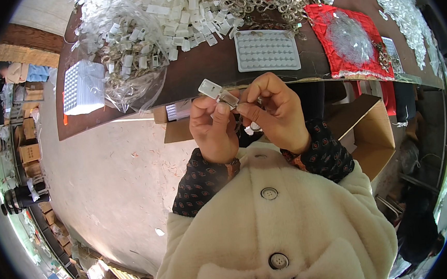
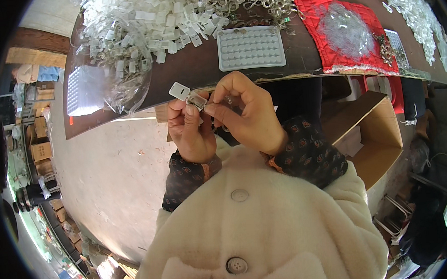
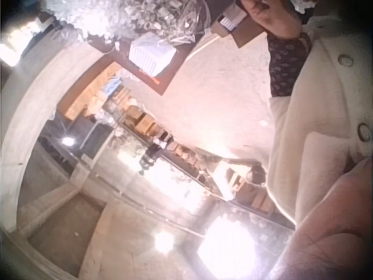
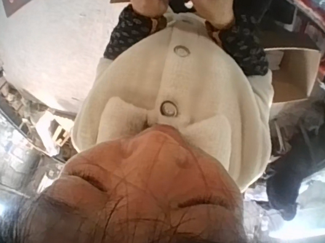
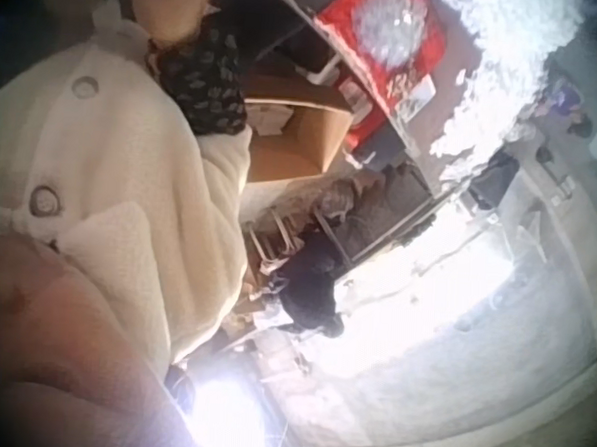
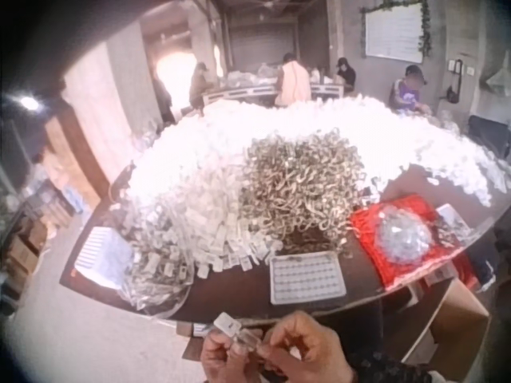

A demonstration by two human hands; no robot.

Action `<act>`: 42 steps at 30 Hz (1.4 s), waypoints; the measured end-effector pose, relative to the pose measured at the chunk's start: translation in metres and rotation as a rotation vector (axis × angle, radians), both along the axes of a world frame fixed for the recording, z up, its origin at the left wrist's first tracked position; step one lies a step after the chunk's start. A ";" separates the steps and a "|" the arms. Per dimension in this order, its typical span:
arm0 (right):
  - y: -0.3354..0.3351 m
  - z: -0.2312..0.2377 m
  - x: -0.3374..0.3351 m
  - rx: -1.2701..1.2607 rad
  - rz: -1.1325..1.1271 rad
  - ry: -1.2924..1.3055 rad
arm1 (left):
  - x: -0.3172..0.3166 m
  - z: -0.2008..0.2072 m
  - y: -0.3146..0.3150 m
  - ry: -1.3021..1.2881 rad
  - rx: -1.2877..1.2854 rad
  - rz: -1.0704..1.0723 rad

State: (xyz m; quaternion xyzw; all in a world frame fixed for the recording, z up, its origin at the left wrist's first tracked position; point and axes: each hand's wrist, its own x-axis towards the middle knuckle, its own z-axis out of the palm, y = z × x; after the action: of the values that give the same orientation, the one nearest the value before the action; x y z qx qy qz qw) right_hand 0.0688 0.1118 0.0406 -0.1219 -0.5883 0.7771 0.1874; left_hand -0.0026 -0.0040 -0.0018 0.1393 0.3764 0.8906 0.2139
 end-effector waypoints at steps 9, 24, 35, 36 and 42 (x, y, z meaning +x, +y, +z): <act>0.029 -0.006 -0.003 0.415 0.023 -0.109 | -0.016 -0.005 0.006 -0.176 -0.037 -0.061; 0.124 -0.039 -0.073 1.427 -0.280 -0.247 | -0.036 -0.022 0.014 -0.272 -0.031 -0.241; 0.081 0.000 -0.053 1.085 -0.047 0.043 | -0.034 -0.017 0.011 -0.339 0.067 -0.211; 0.072 0.004 -0.048 1.076 -0.025 0.080 | -0.032 -0.016 0.011 -0.324 0.066 -0.201; 0.043 0.016 -0.031 1.154 0.005 0.139 | -0.027 -0.014 0.011 -0.288 0.109 -0.198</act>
State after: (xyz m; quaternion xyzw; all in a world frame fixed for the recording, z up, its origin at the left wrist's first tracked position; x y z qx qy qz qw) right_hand 0.0376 0.1545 0.0566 0.0525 -0.9033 0.3372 0.2599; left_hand -0.0291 0.0072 -0.0161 0.0581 0.2776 0.8950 0.3442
